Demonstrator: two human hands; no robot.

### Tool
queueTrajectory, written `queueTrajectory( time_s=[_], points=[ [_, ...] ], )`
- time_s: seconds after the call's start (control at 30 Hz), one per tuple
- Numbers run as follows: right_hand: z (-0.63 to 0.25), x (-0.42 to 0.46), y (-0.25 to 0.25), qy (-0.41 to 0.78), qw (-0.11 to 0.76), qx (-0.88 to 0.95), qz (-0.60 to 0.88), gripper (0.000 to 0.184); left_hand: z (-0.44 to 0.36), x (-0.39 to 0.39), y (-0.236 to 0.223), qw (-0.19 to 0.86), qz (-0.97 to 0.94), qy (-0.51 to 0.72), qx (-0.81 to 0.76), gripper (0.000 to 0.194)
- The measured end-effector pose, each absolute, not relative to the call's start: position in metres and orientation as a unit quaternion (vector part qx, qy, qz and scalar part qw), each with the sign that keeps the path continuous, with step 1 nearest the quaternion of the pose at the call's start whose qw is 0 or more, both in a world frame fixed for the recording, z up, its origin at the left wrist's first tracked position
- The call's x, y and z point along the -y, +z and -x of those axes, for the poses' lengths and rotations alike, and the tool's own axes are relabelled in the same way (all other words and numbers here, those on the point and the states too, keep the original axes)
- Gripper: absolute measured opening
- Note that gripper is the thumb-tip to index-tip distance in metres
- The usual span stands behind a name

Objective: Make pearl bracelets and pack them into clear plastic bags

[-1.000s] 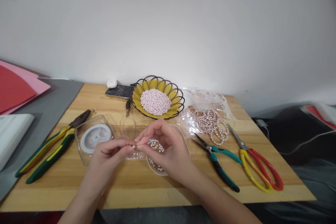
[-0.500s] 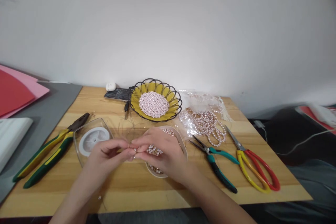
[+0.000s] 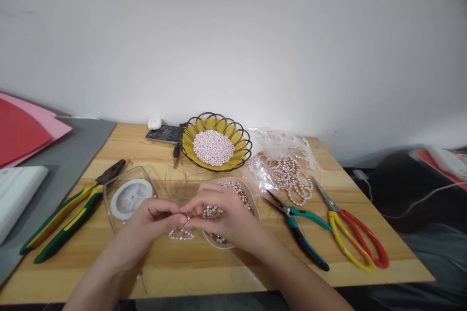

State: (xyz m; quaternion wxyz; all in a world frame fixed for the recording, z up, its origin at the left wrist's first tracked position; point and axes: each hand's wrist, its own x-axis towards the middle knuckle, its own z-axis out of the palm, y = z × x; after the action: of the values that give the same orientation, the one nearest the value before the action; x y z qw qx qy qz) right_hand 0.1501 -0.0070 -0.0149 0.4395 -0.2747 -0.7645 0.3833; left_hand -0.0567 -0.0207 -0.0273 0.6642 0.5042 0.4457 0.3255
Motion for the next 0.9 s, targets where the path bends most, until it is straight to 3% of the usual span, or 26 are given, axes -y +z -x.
queueTrajectory(
  time_s=[0.3, 0.63, 0.9],
  points=[
    [-0.148, 0.008, -0.015, 0.489, 0.448, 0.694, 0.279, 0.027, 0.049, 0.027, -0.031, 0.717, -0.402, 0.372, -0.432, 0.011],
    [-0.142, 0.007, -0.008, 0.478, 0.423, 0.712, 0.293, 0.014, 0.043, 0.038, -0.025, 0.641, -0.364, 0.432, -0.519, 0.014],
    [-0.147, 0.004, 0.003, 0.442, 0.383, 0.747, 0.316, 0.008, 0.053, 0.04, -0.025, 0.527, -0.461, 0.449, -0.555, 0.005]
  ],
)
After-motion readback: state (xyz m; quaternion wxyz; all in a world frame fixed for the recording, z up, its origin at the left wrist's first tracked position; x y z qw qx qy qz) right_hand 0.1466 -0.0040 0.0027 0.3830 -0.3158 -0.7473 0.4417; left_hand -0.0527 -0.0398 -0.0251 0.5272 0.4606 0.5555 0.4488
